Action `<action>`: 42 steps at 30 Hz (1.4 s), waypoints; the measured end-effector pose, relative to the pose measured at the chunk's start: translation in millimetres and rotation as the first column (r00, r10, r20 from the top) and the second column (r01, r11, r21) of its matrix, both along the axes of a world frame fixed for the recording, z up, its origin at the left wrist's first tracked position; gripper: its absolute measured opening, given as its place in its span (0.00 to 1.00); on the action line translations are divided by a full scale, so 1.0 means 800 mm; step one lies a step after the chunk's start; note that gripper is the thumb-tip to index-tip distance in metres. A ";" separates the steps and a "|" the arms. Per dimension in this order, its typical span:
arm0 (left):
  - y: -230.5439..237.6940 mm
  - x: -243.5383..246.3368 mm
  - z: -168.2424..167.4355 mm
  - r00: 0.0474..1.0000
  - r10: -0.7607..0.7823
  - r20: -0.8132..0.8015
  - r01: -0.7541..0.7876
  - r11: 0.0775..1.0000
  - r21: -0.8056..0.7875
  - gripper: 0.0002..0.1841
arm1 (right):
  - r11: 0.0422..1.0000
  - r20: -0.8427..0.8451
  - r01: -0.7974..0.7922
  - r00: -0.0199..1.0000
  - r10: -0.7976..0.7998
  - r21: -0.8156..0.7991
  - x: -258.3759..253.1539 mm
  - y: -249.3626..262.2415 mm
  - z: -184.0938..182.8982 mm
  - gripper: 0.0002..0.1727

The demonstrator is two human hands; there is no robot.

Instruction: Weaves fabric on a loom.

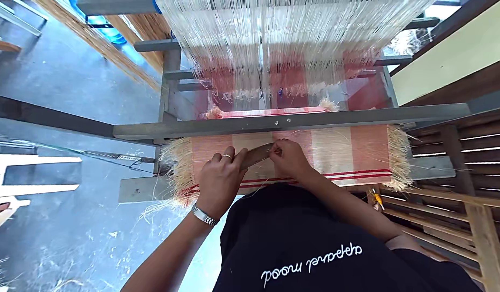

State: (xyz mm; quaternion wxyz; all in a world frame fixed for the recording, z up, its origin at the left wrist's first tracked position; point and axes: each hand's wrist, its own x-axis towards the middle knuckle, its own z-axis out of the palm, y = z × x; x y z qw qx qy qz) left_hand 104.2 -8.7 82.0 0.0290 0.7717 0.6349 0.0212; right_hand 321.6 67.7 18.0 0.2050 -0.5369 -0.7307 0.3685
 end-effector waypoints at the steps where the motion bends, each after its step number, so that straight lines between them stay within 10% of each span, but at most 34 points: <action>1: 0.000 0.000 0.002 1.000 -0.008 -0.001 0.008 1.000 0.006 0.25 | 1.000 0.003 0.010 1.000 -0.010 0.006 0.005 0.002 -0.002 0.10; 11: -0.001 -0.052 0.015 0.864 -0.151 0.480 0.230 0.967 -0.109 0.26 | 0.991 -0.321 -0.129 0.938 0.134 0.038 0.116 0.000 0.048 0.10; 19: 0.002 0.002 -0.036 0.488 -0.100 0.867 0.329 0.941 -0.077 0.28 | 0.858 -0.790 -0.165 0.502 -0.352 -0.487 0.173 -0.057 0.049 0.10; 27: 0.011 0.068 -0.033 0.765 -0.224 0.604 0.145 0.974 0.177 0.27 | 0.799 -0.759 0.230 0.253 -0.600 -0.556 0.165 -0.078 0.062 0.12; 33: 0.018 0.109 -0.021 0.743 -0.339 0.577 0.135 0.921 0.366 0.28 | 0.811 -0.831 0.391 0.172 -0.530 -0.436 0.159 -0.078 0.100 0.09; 38: 0.040 0.061 -0.051 0.323 0.039 0.946 -0.064 0.998 -0.019 0.35 | 0.623 -0.718 0.685 0.209 -0.664 -0.378 0.264 -0.075 0.107 0.10; 42: 0.096 0.009 -0.061 -0.191 0.483 0.854 -0.458 0.726 -0.513 0.22 | 0.335 -0.747 0.920 0.073 -0.661 -0.206 0.420 -0.112 0.136 0.11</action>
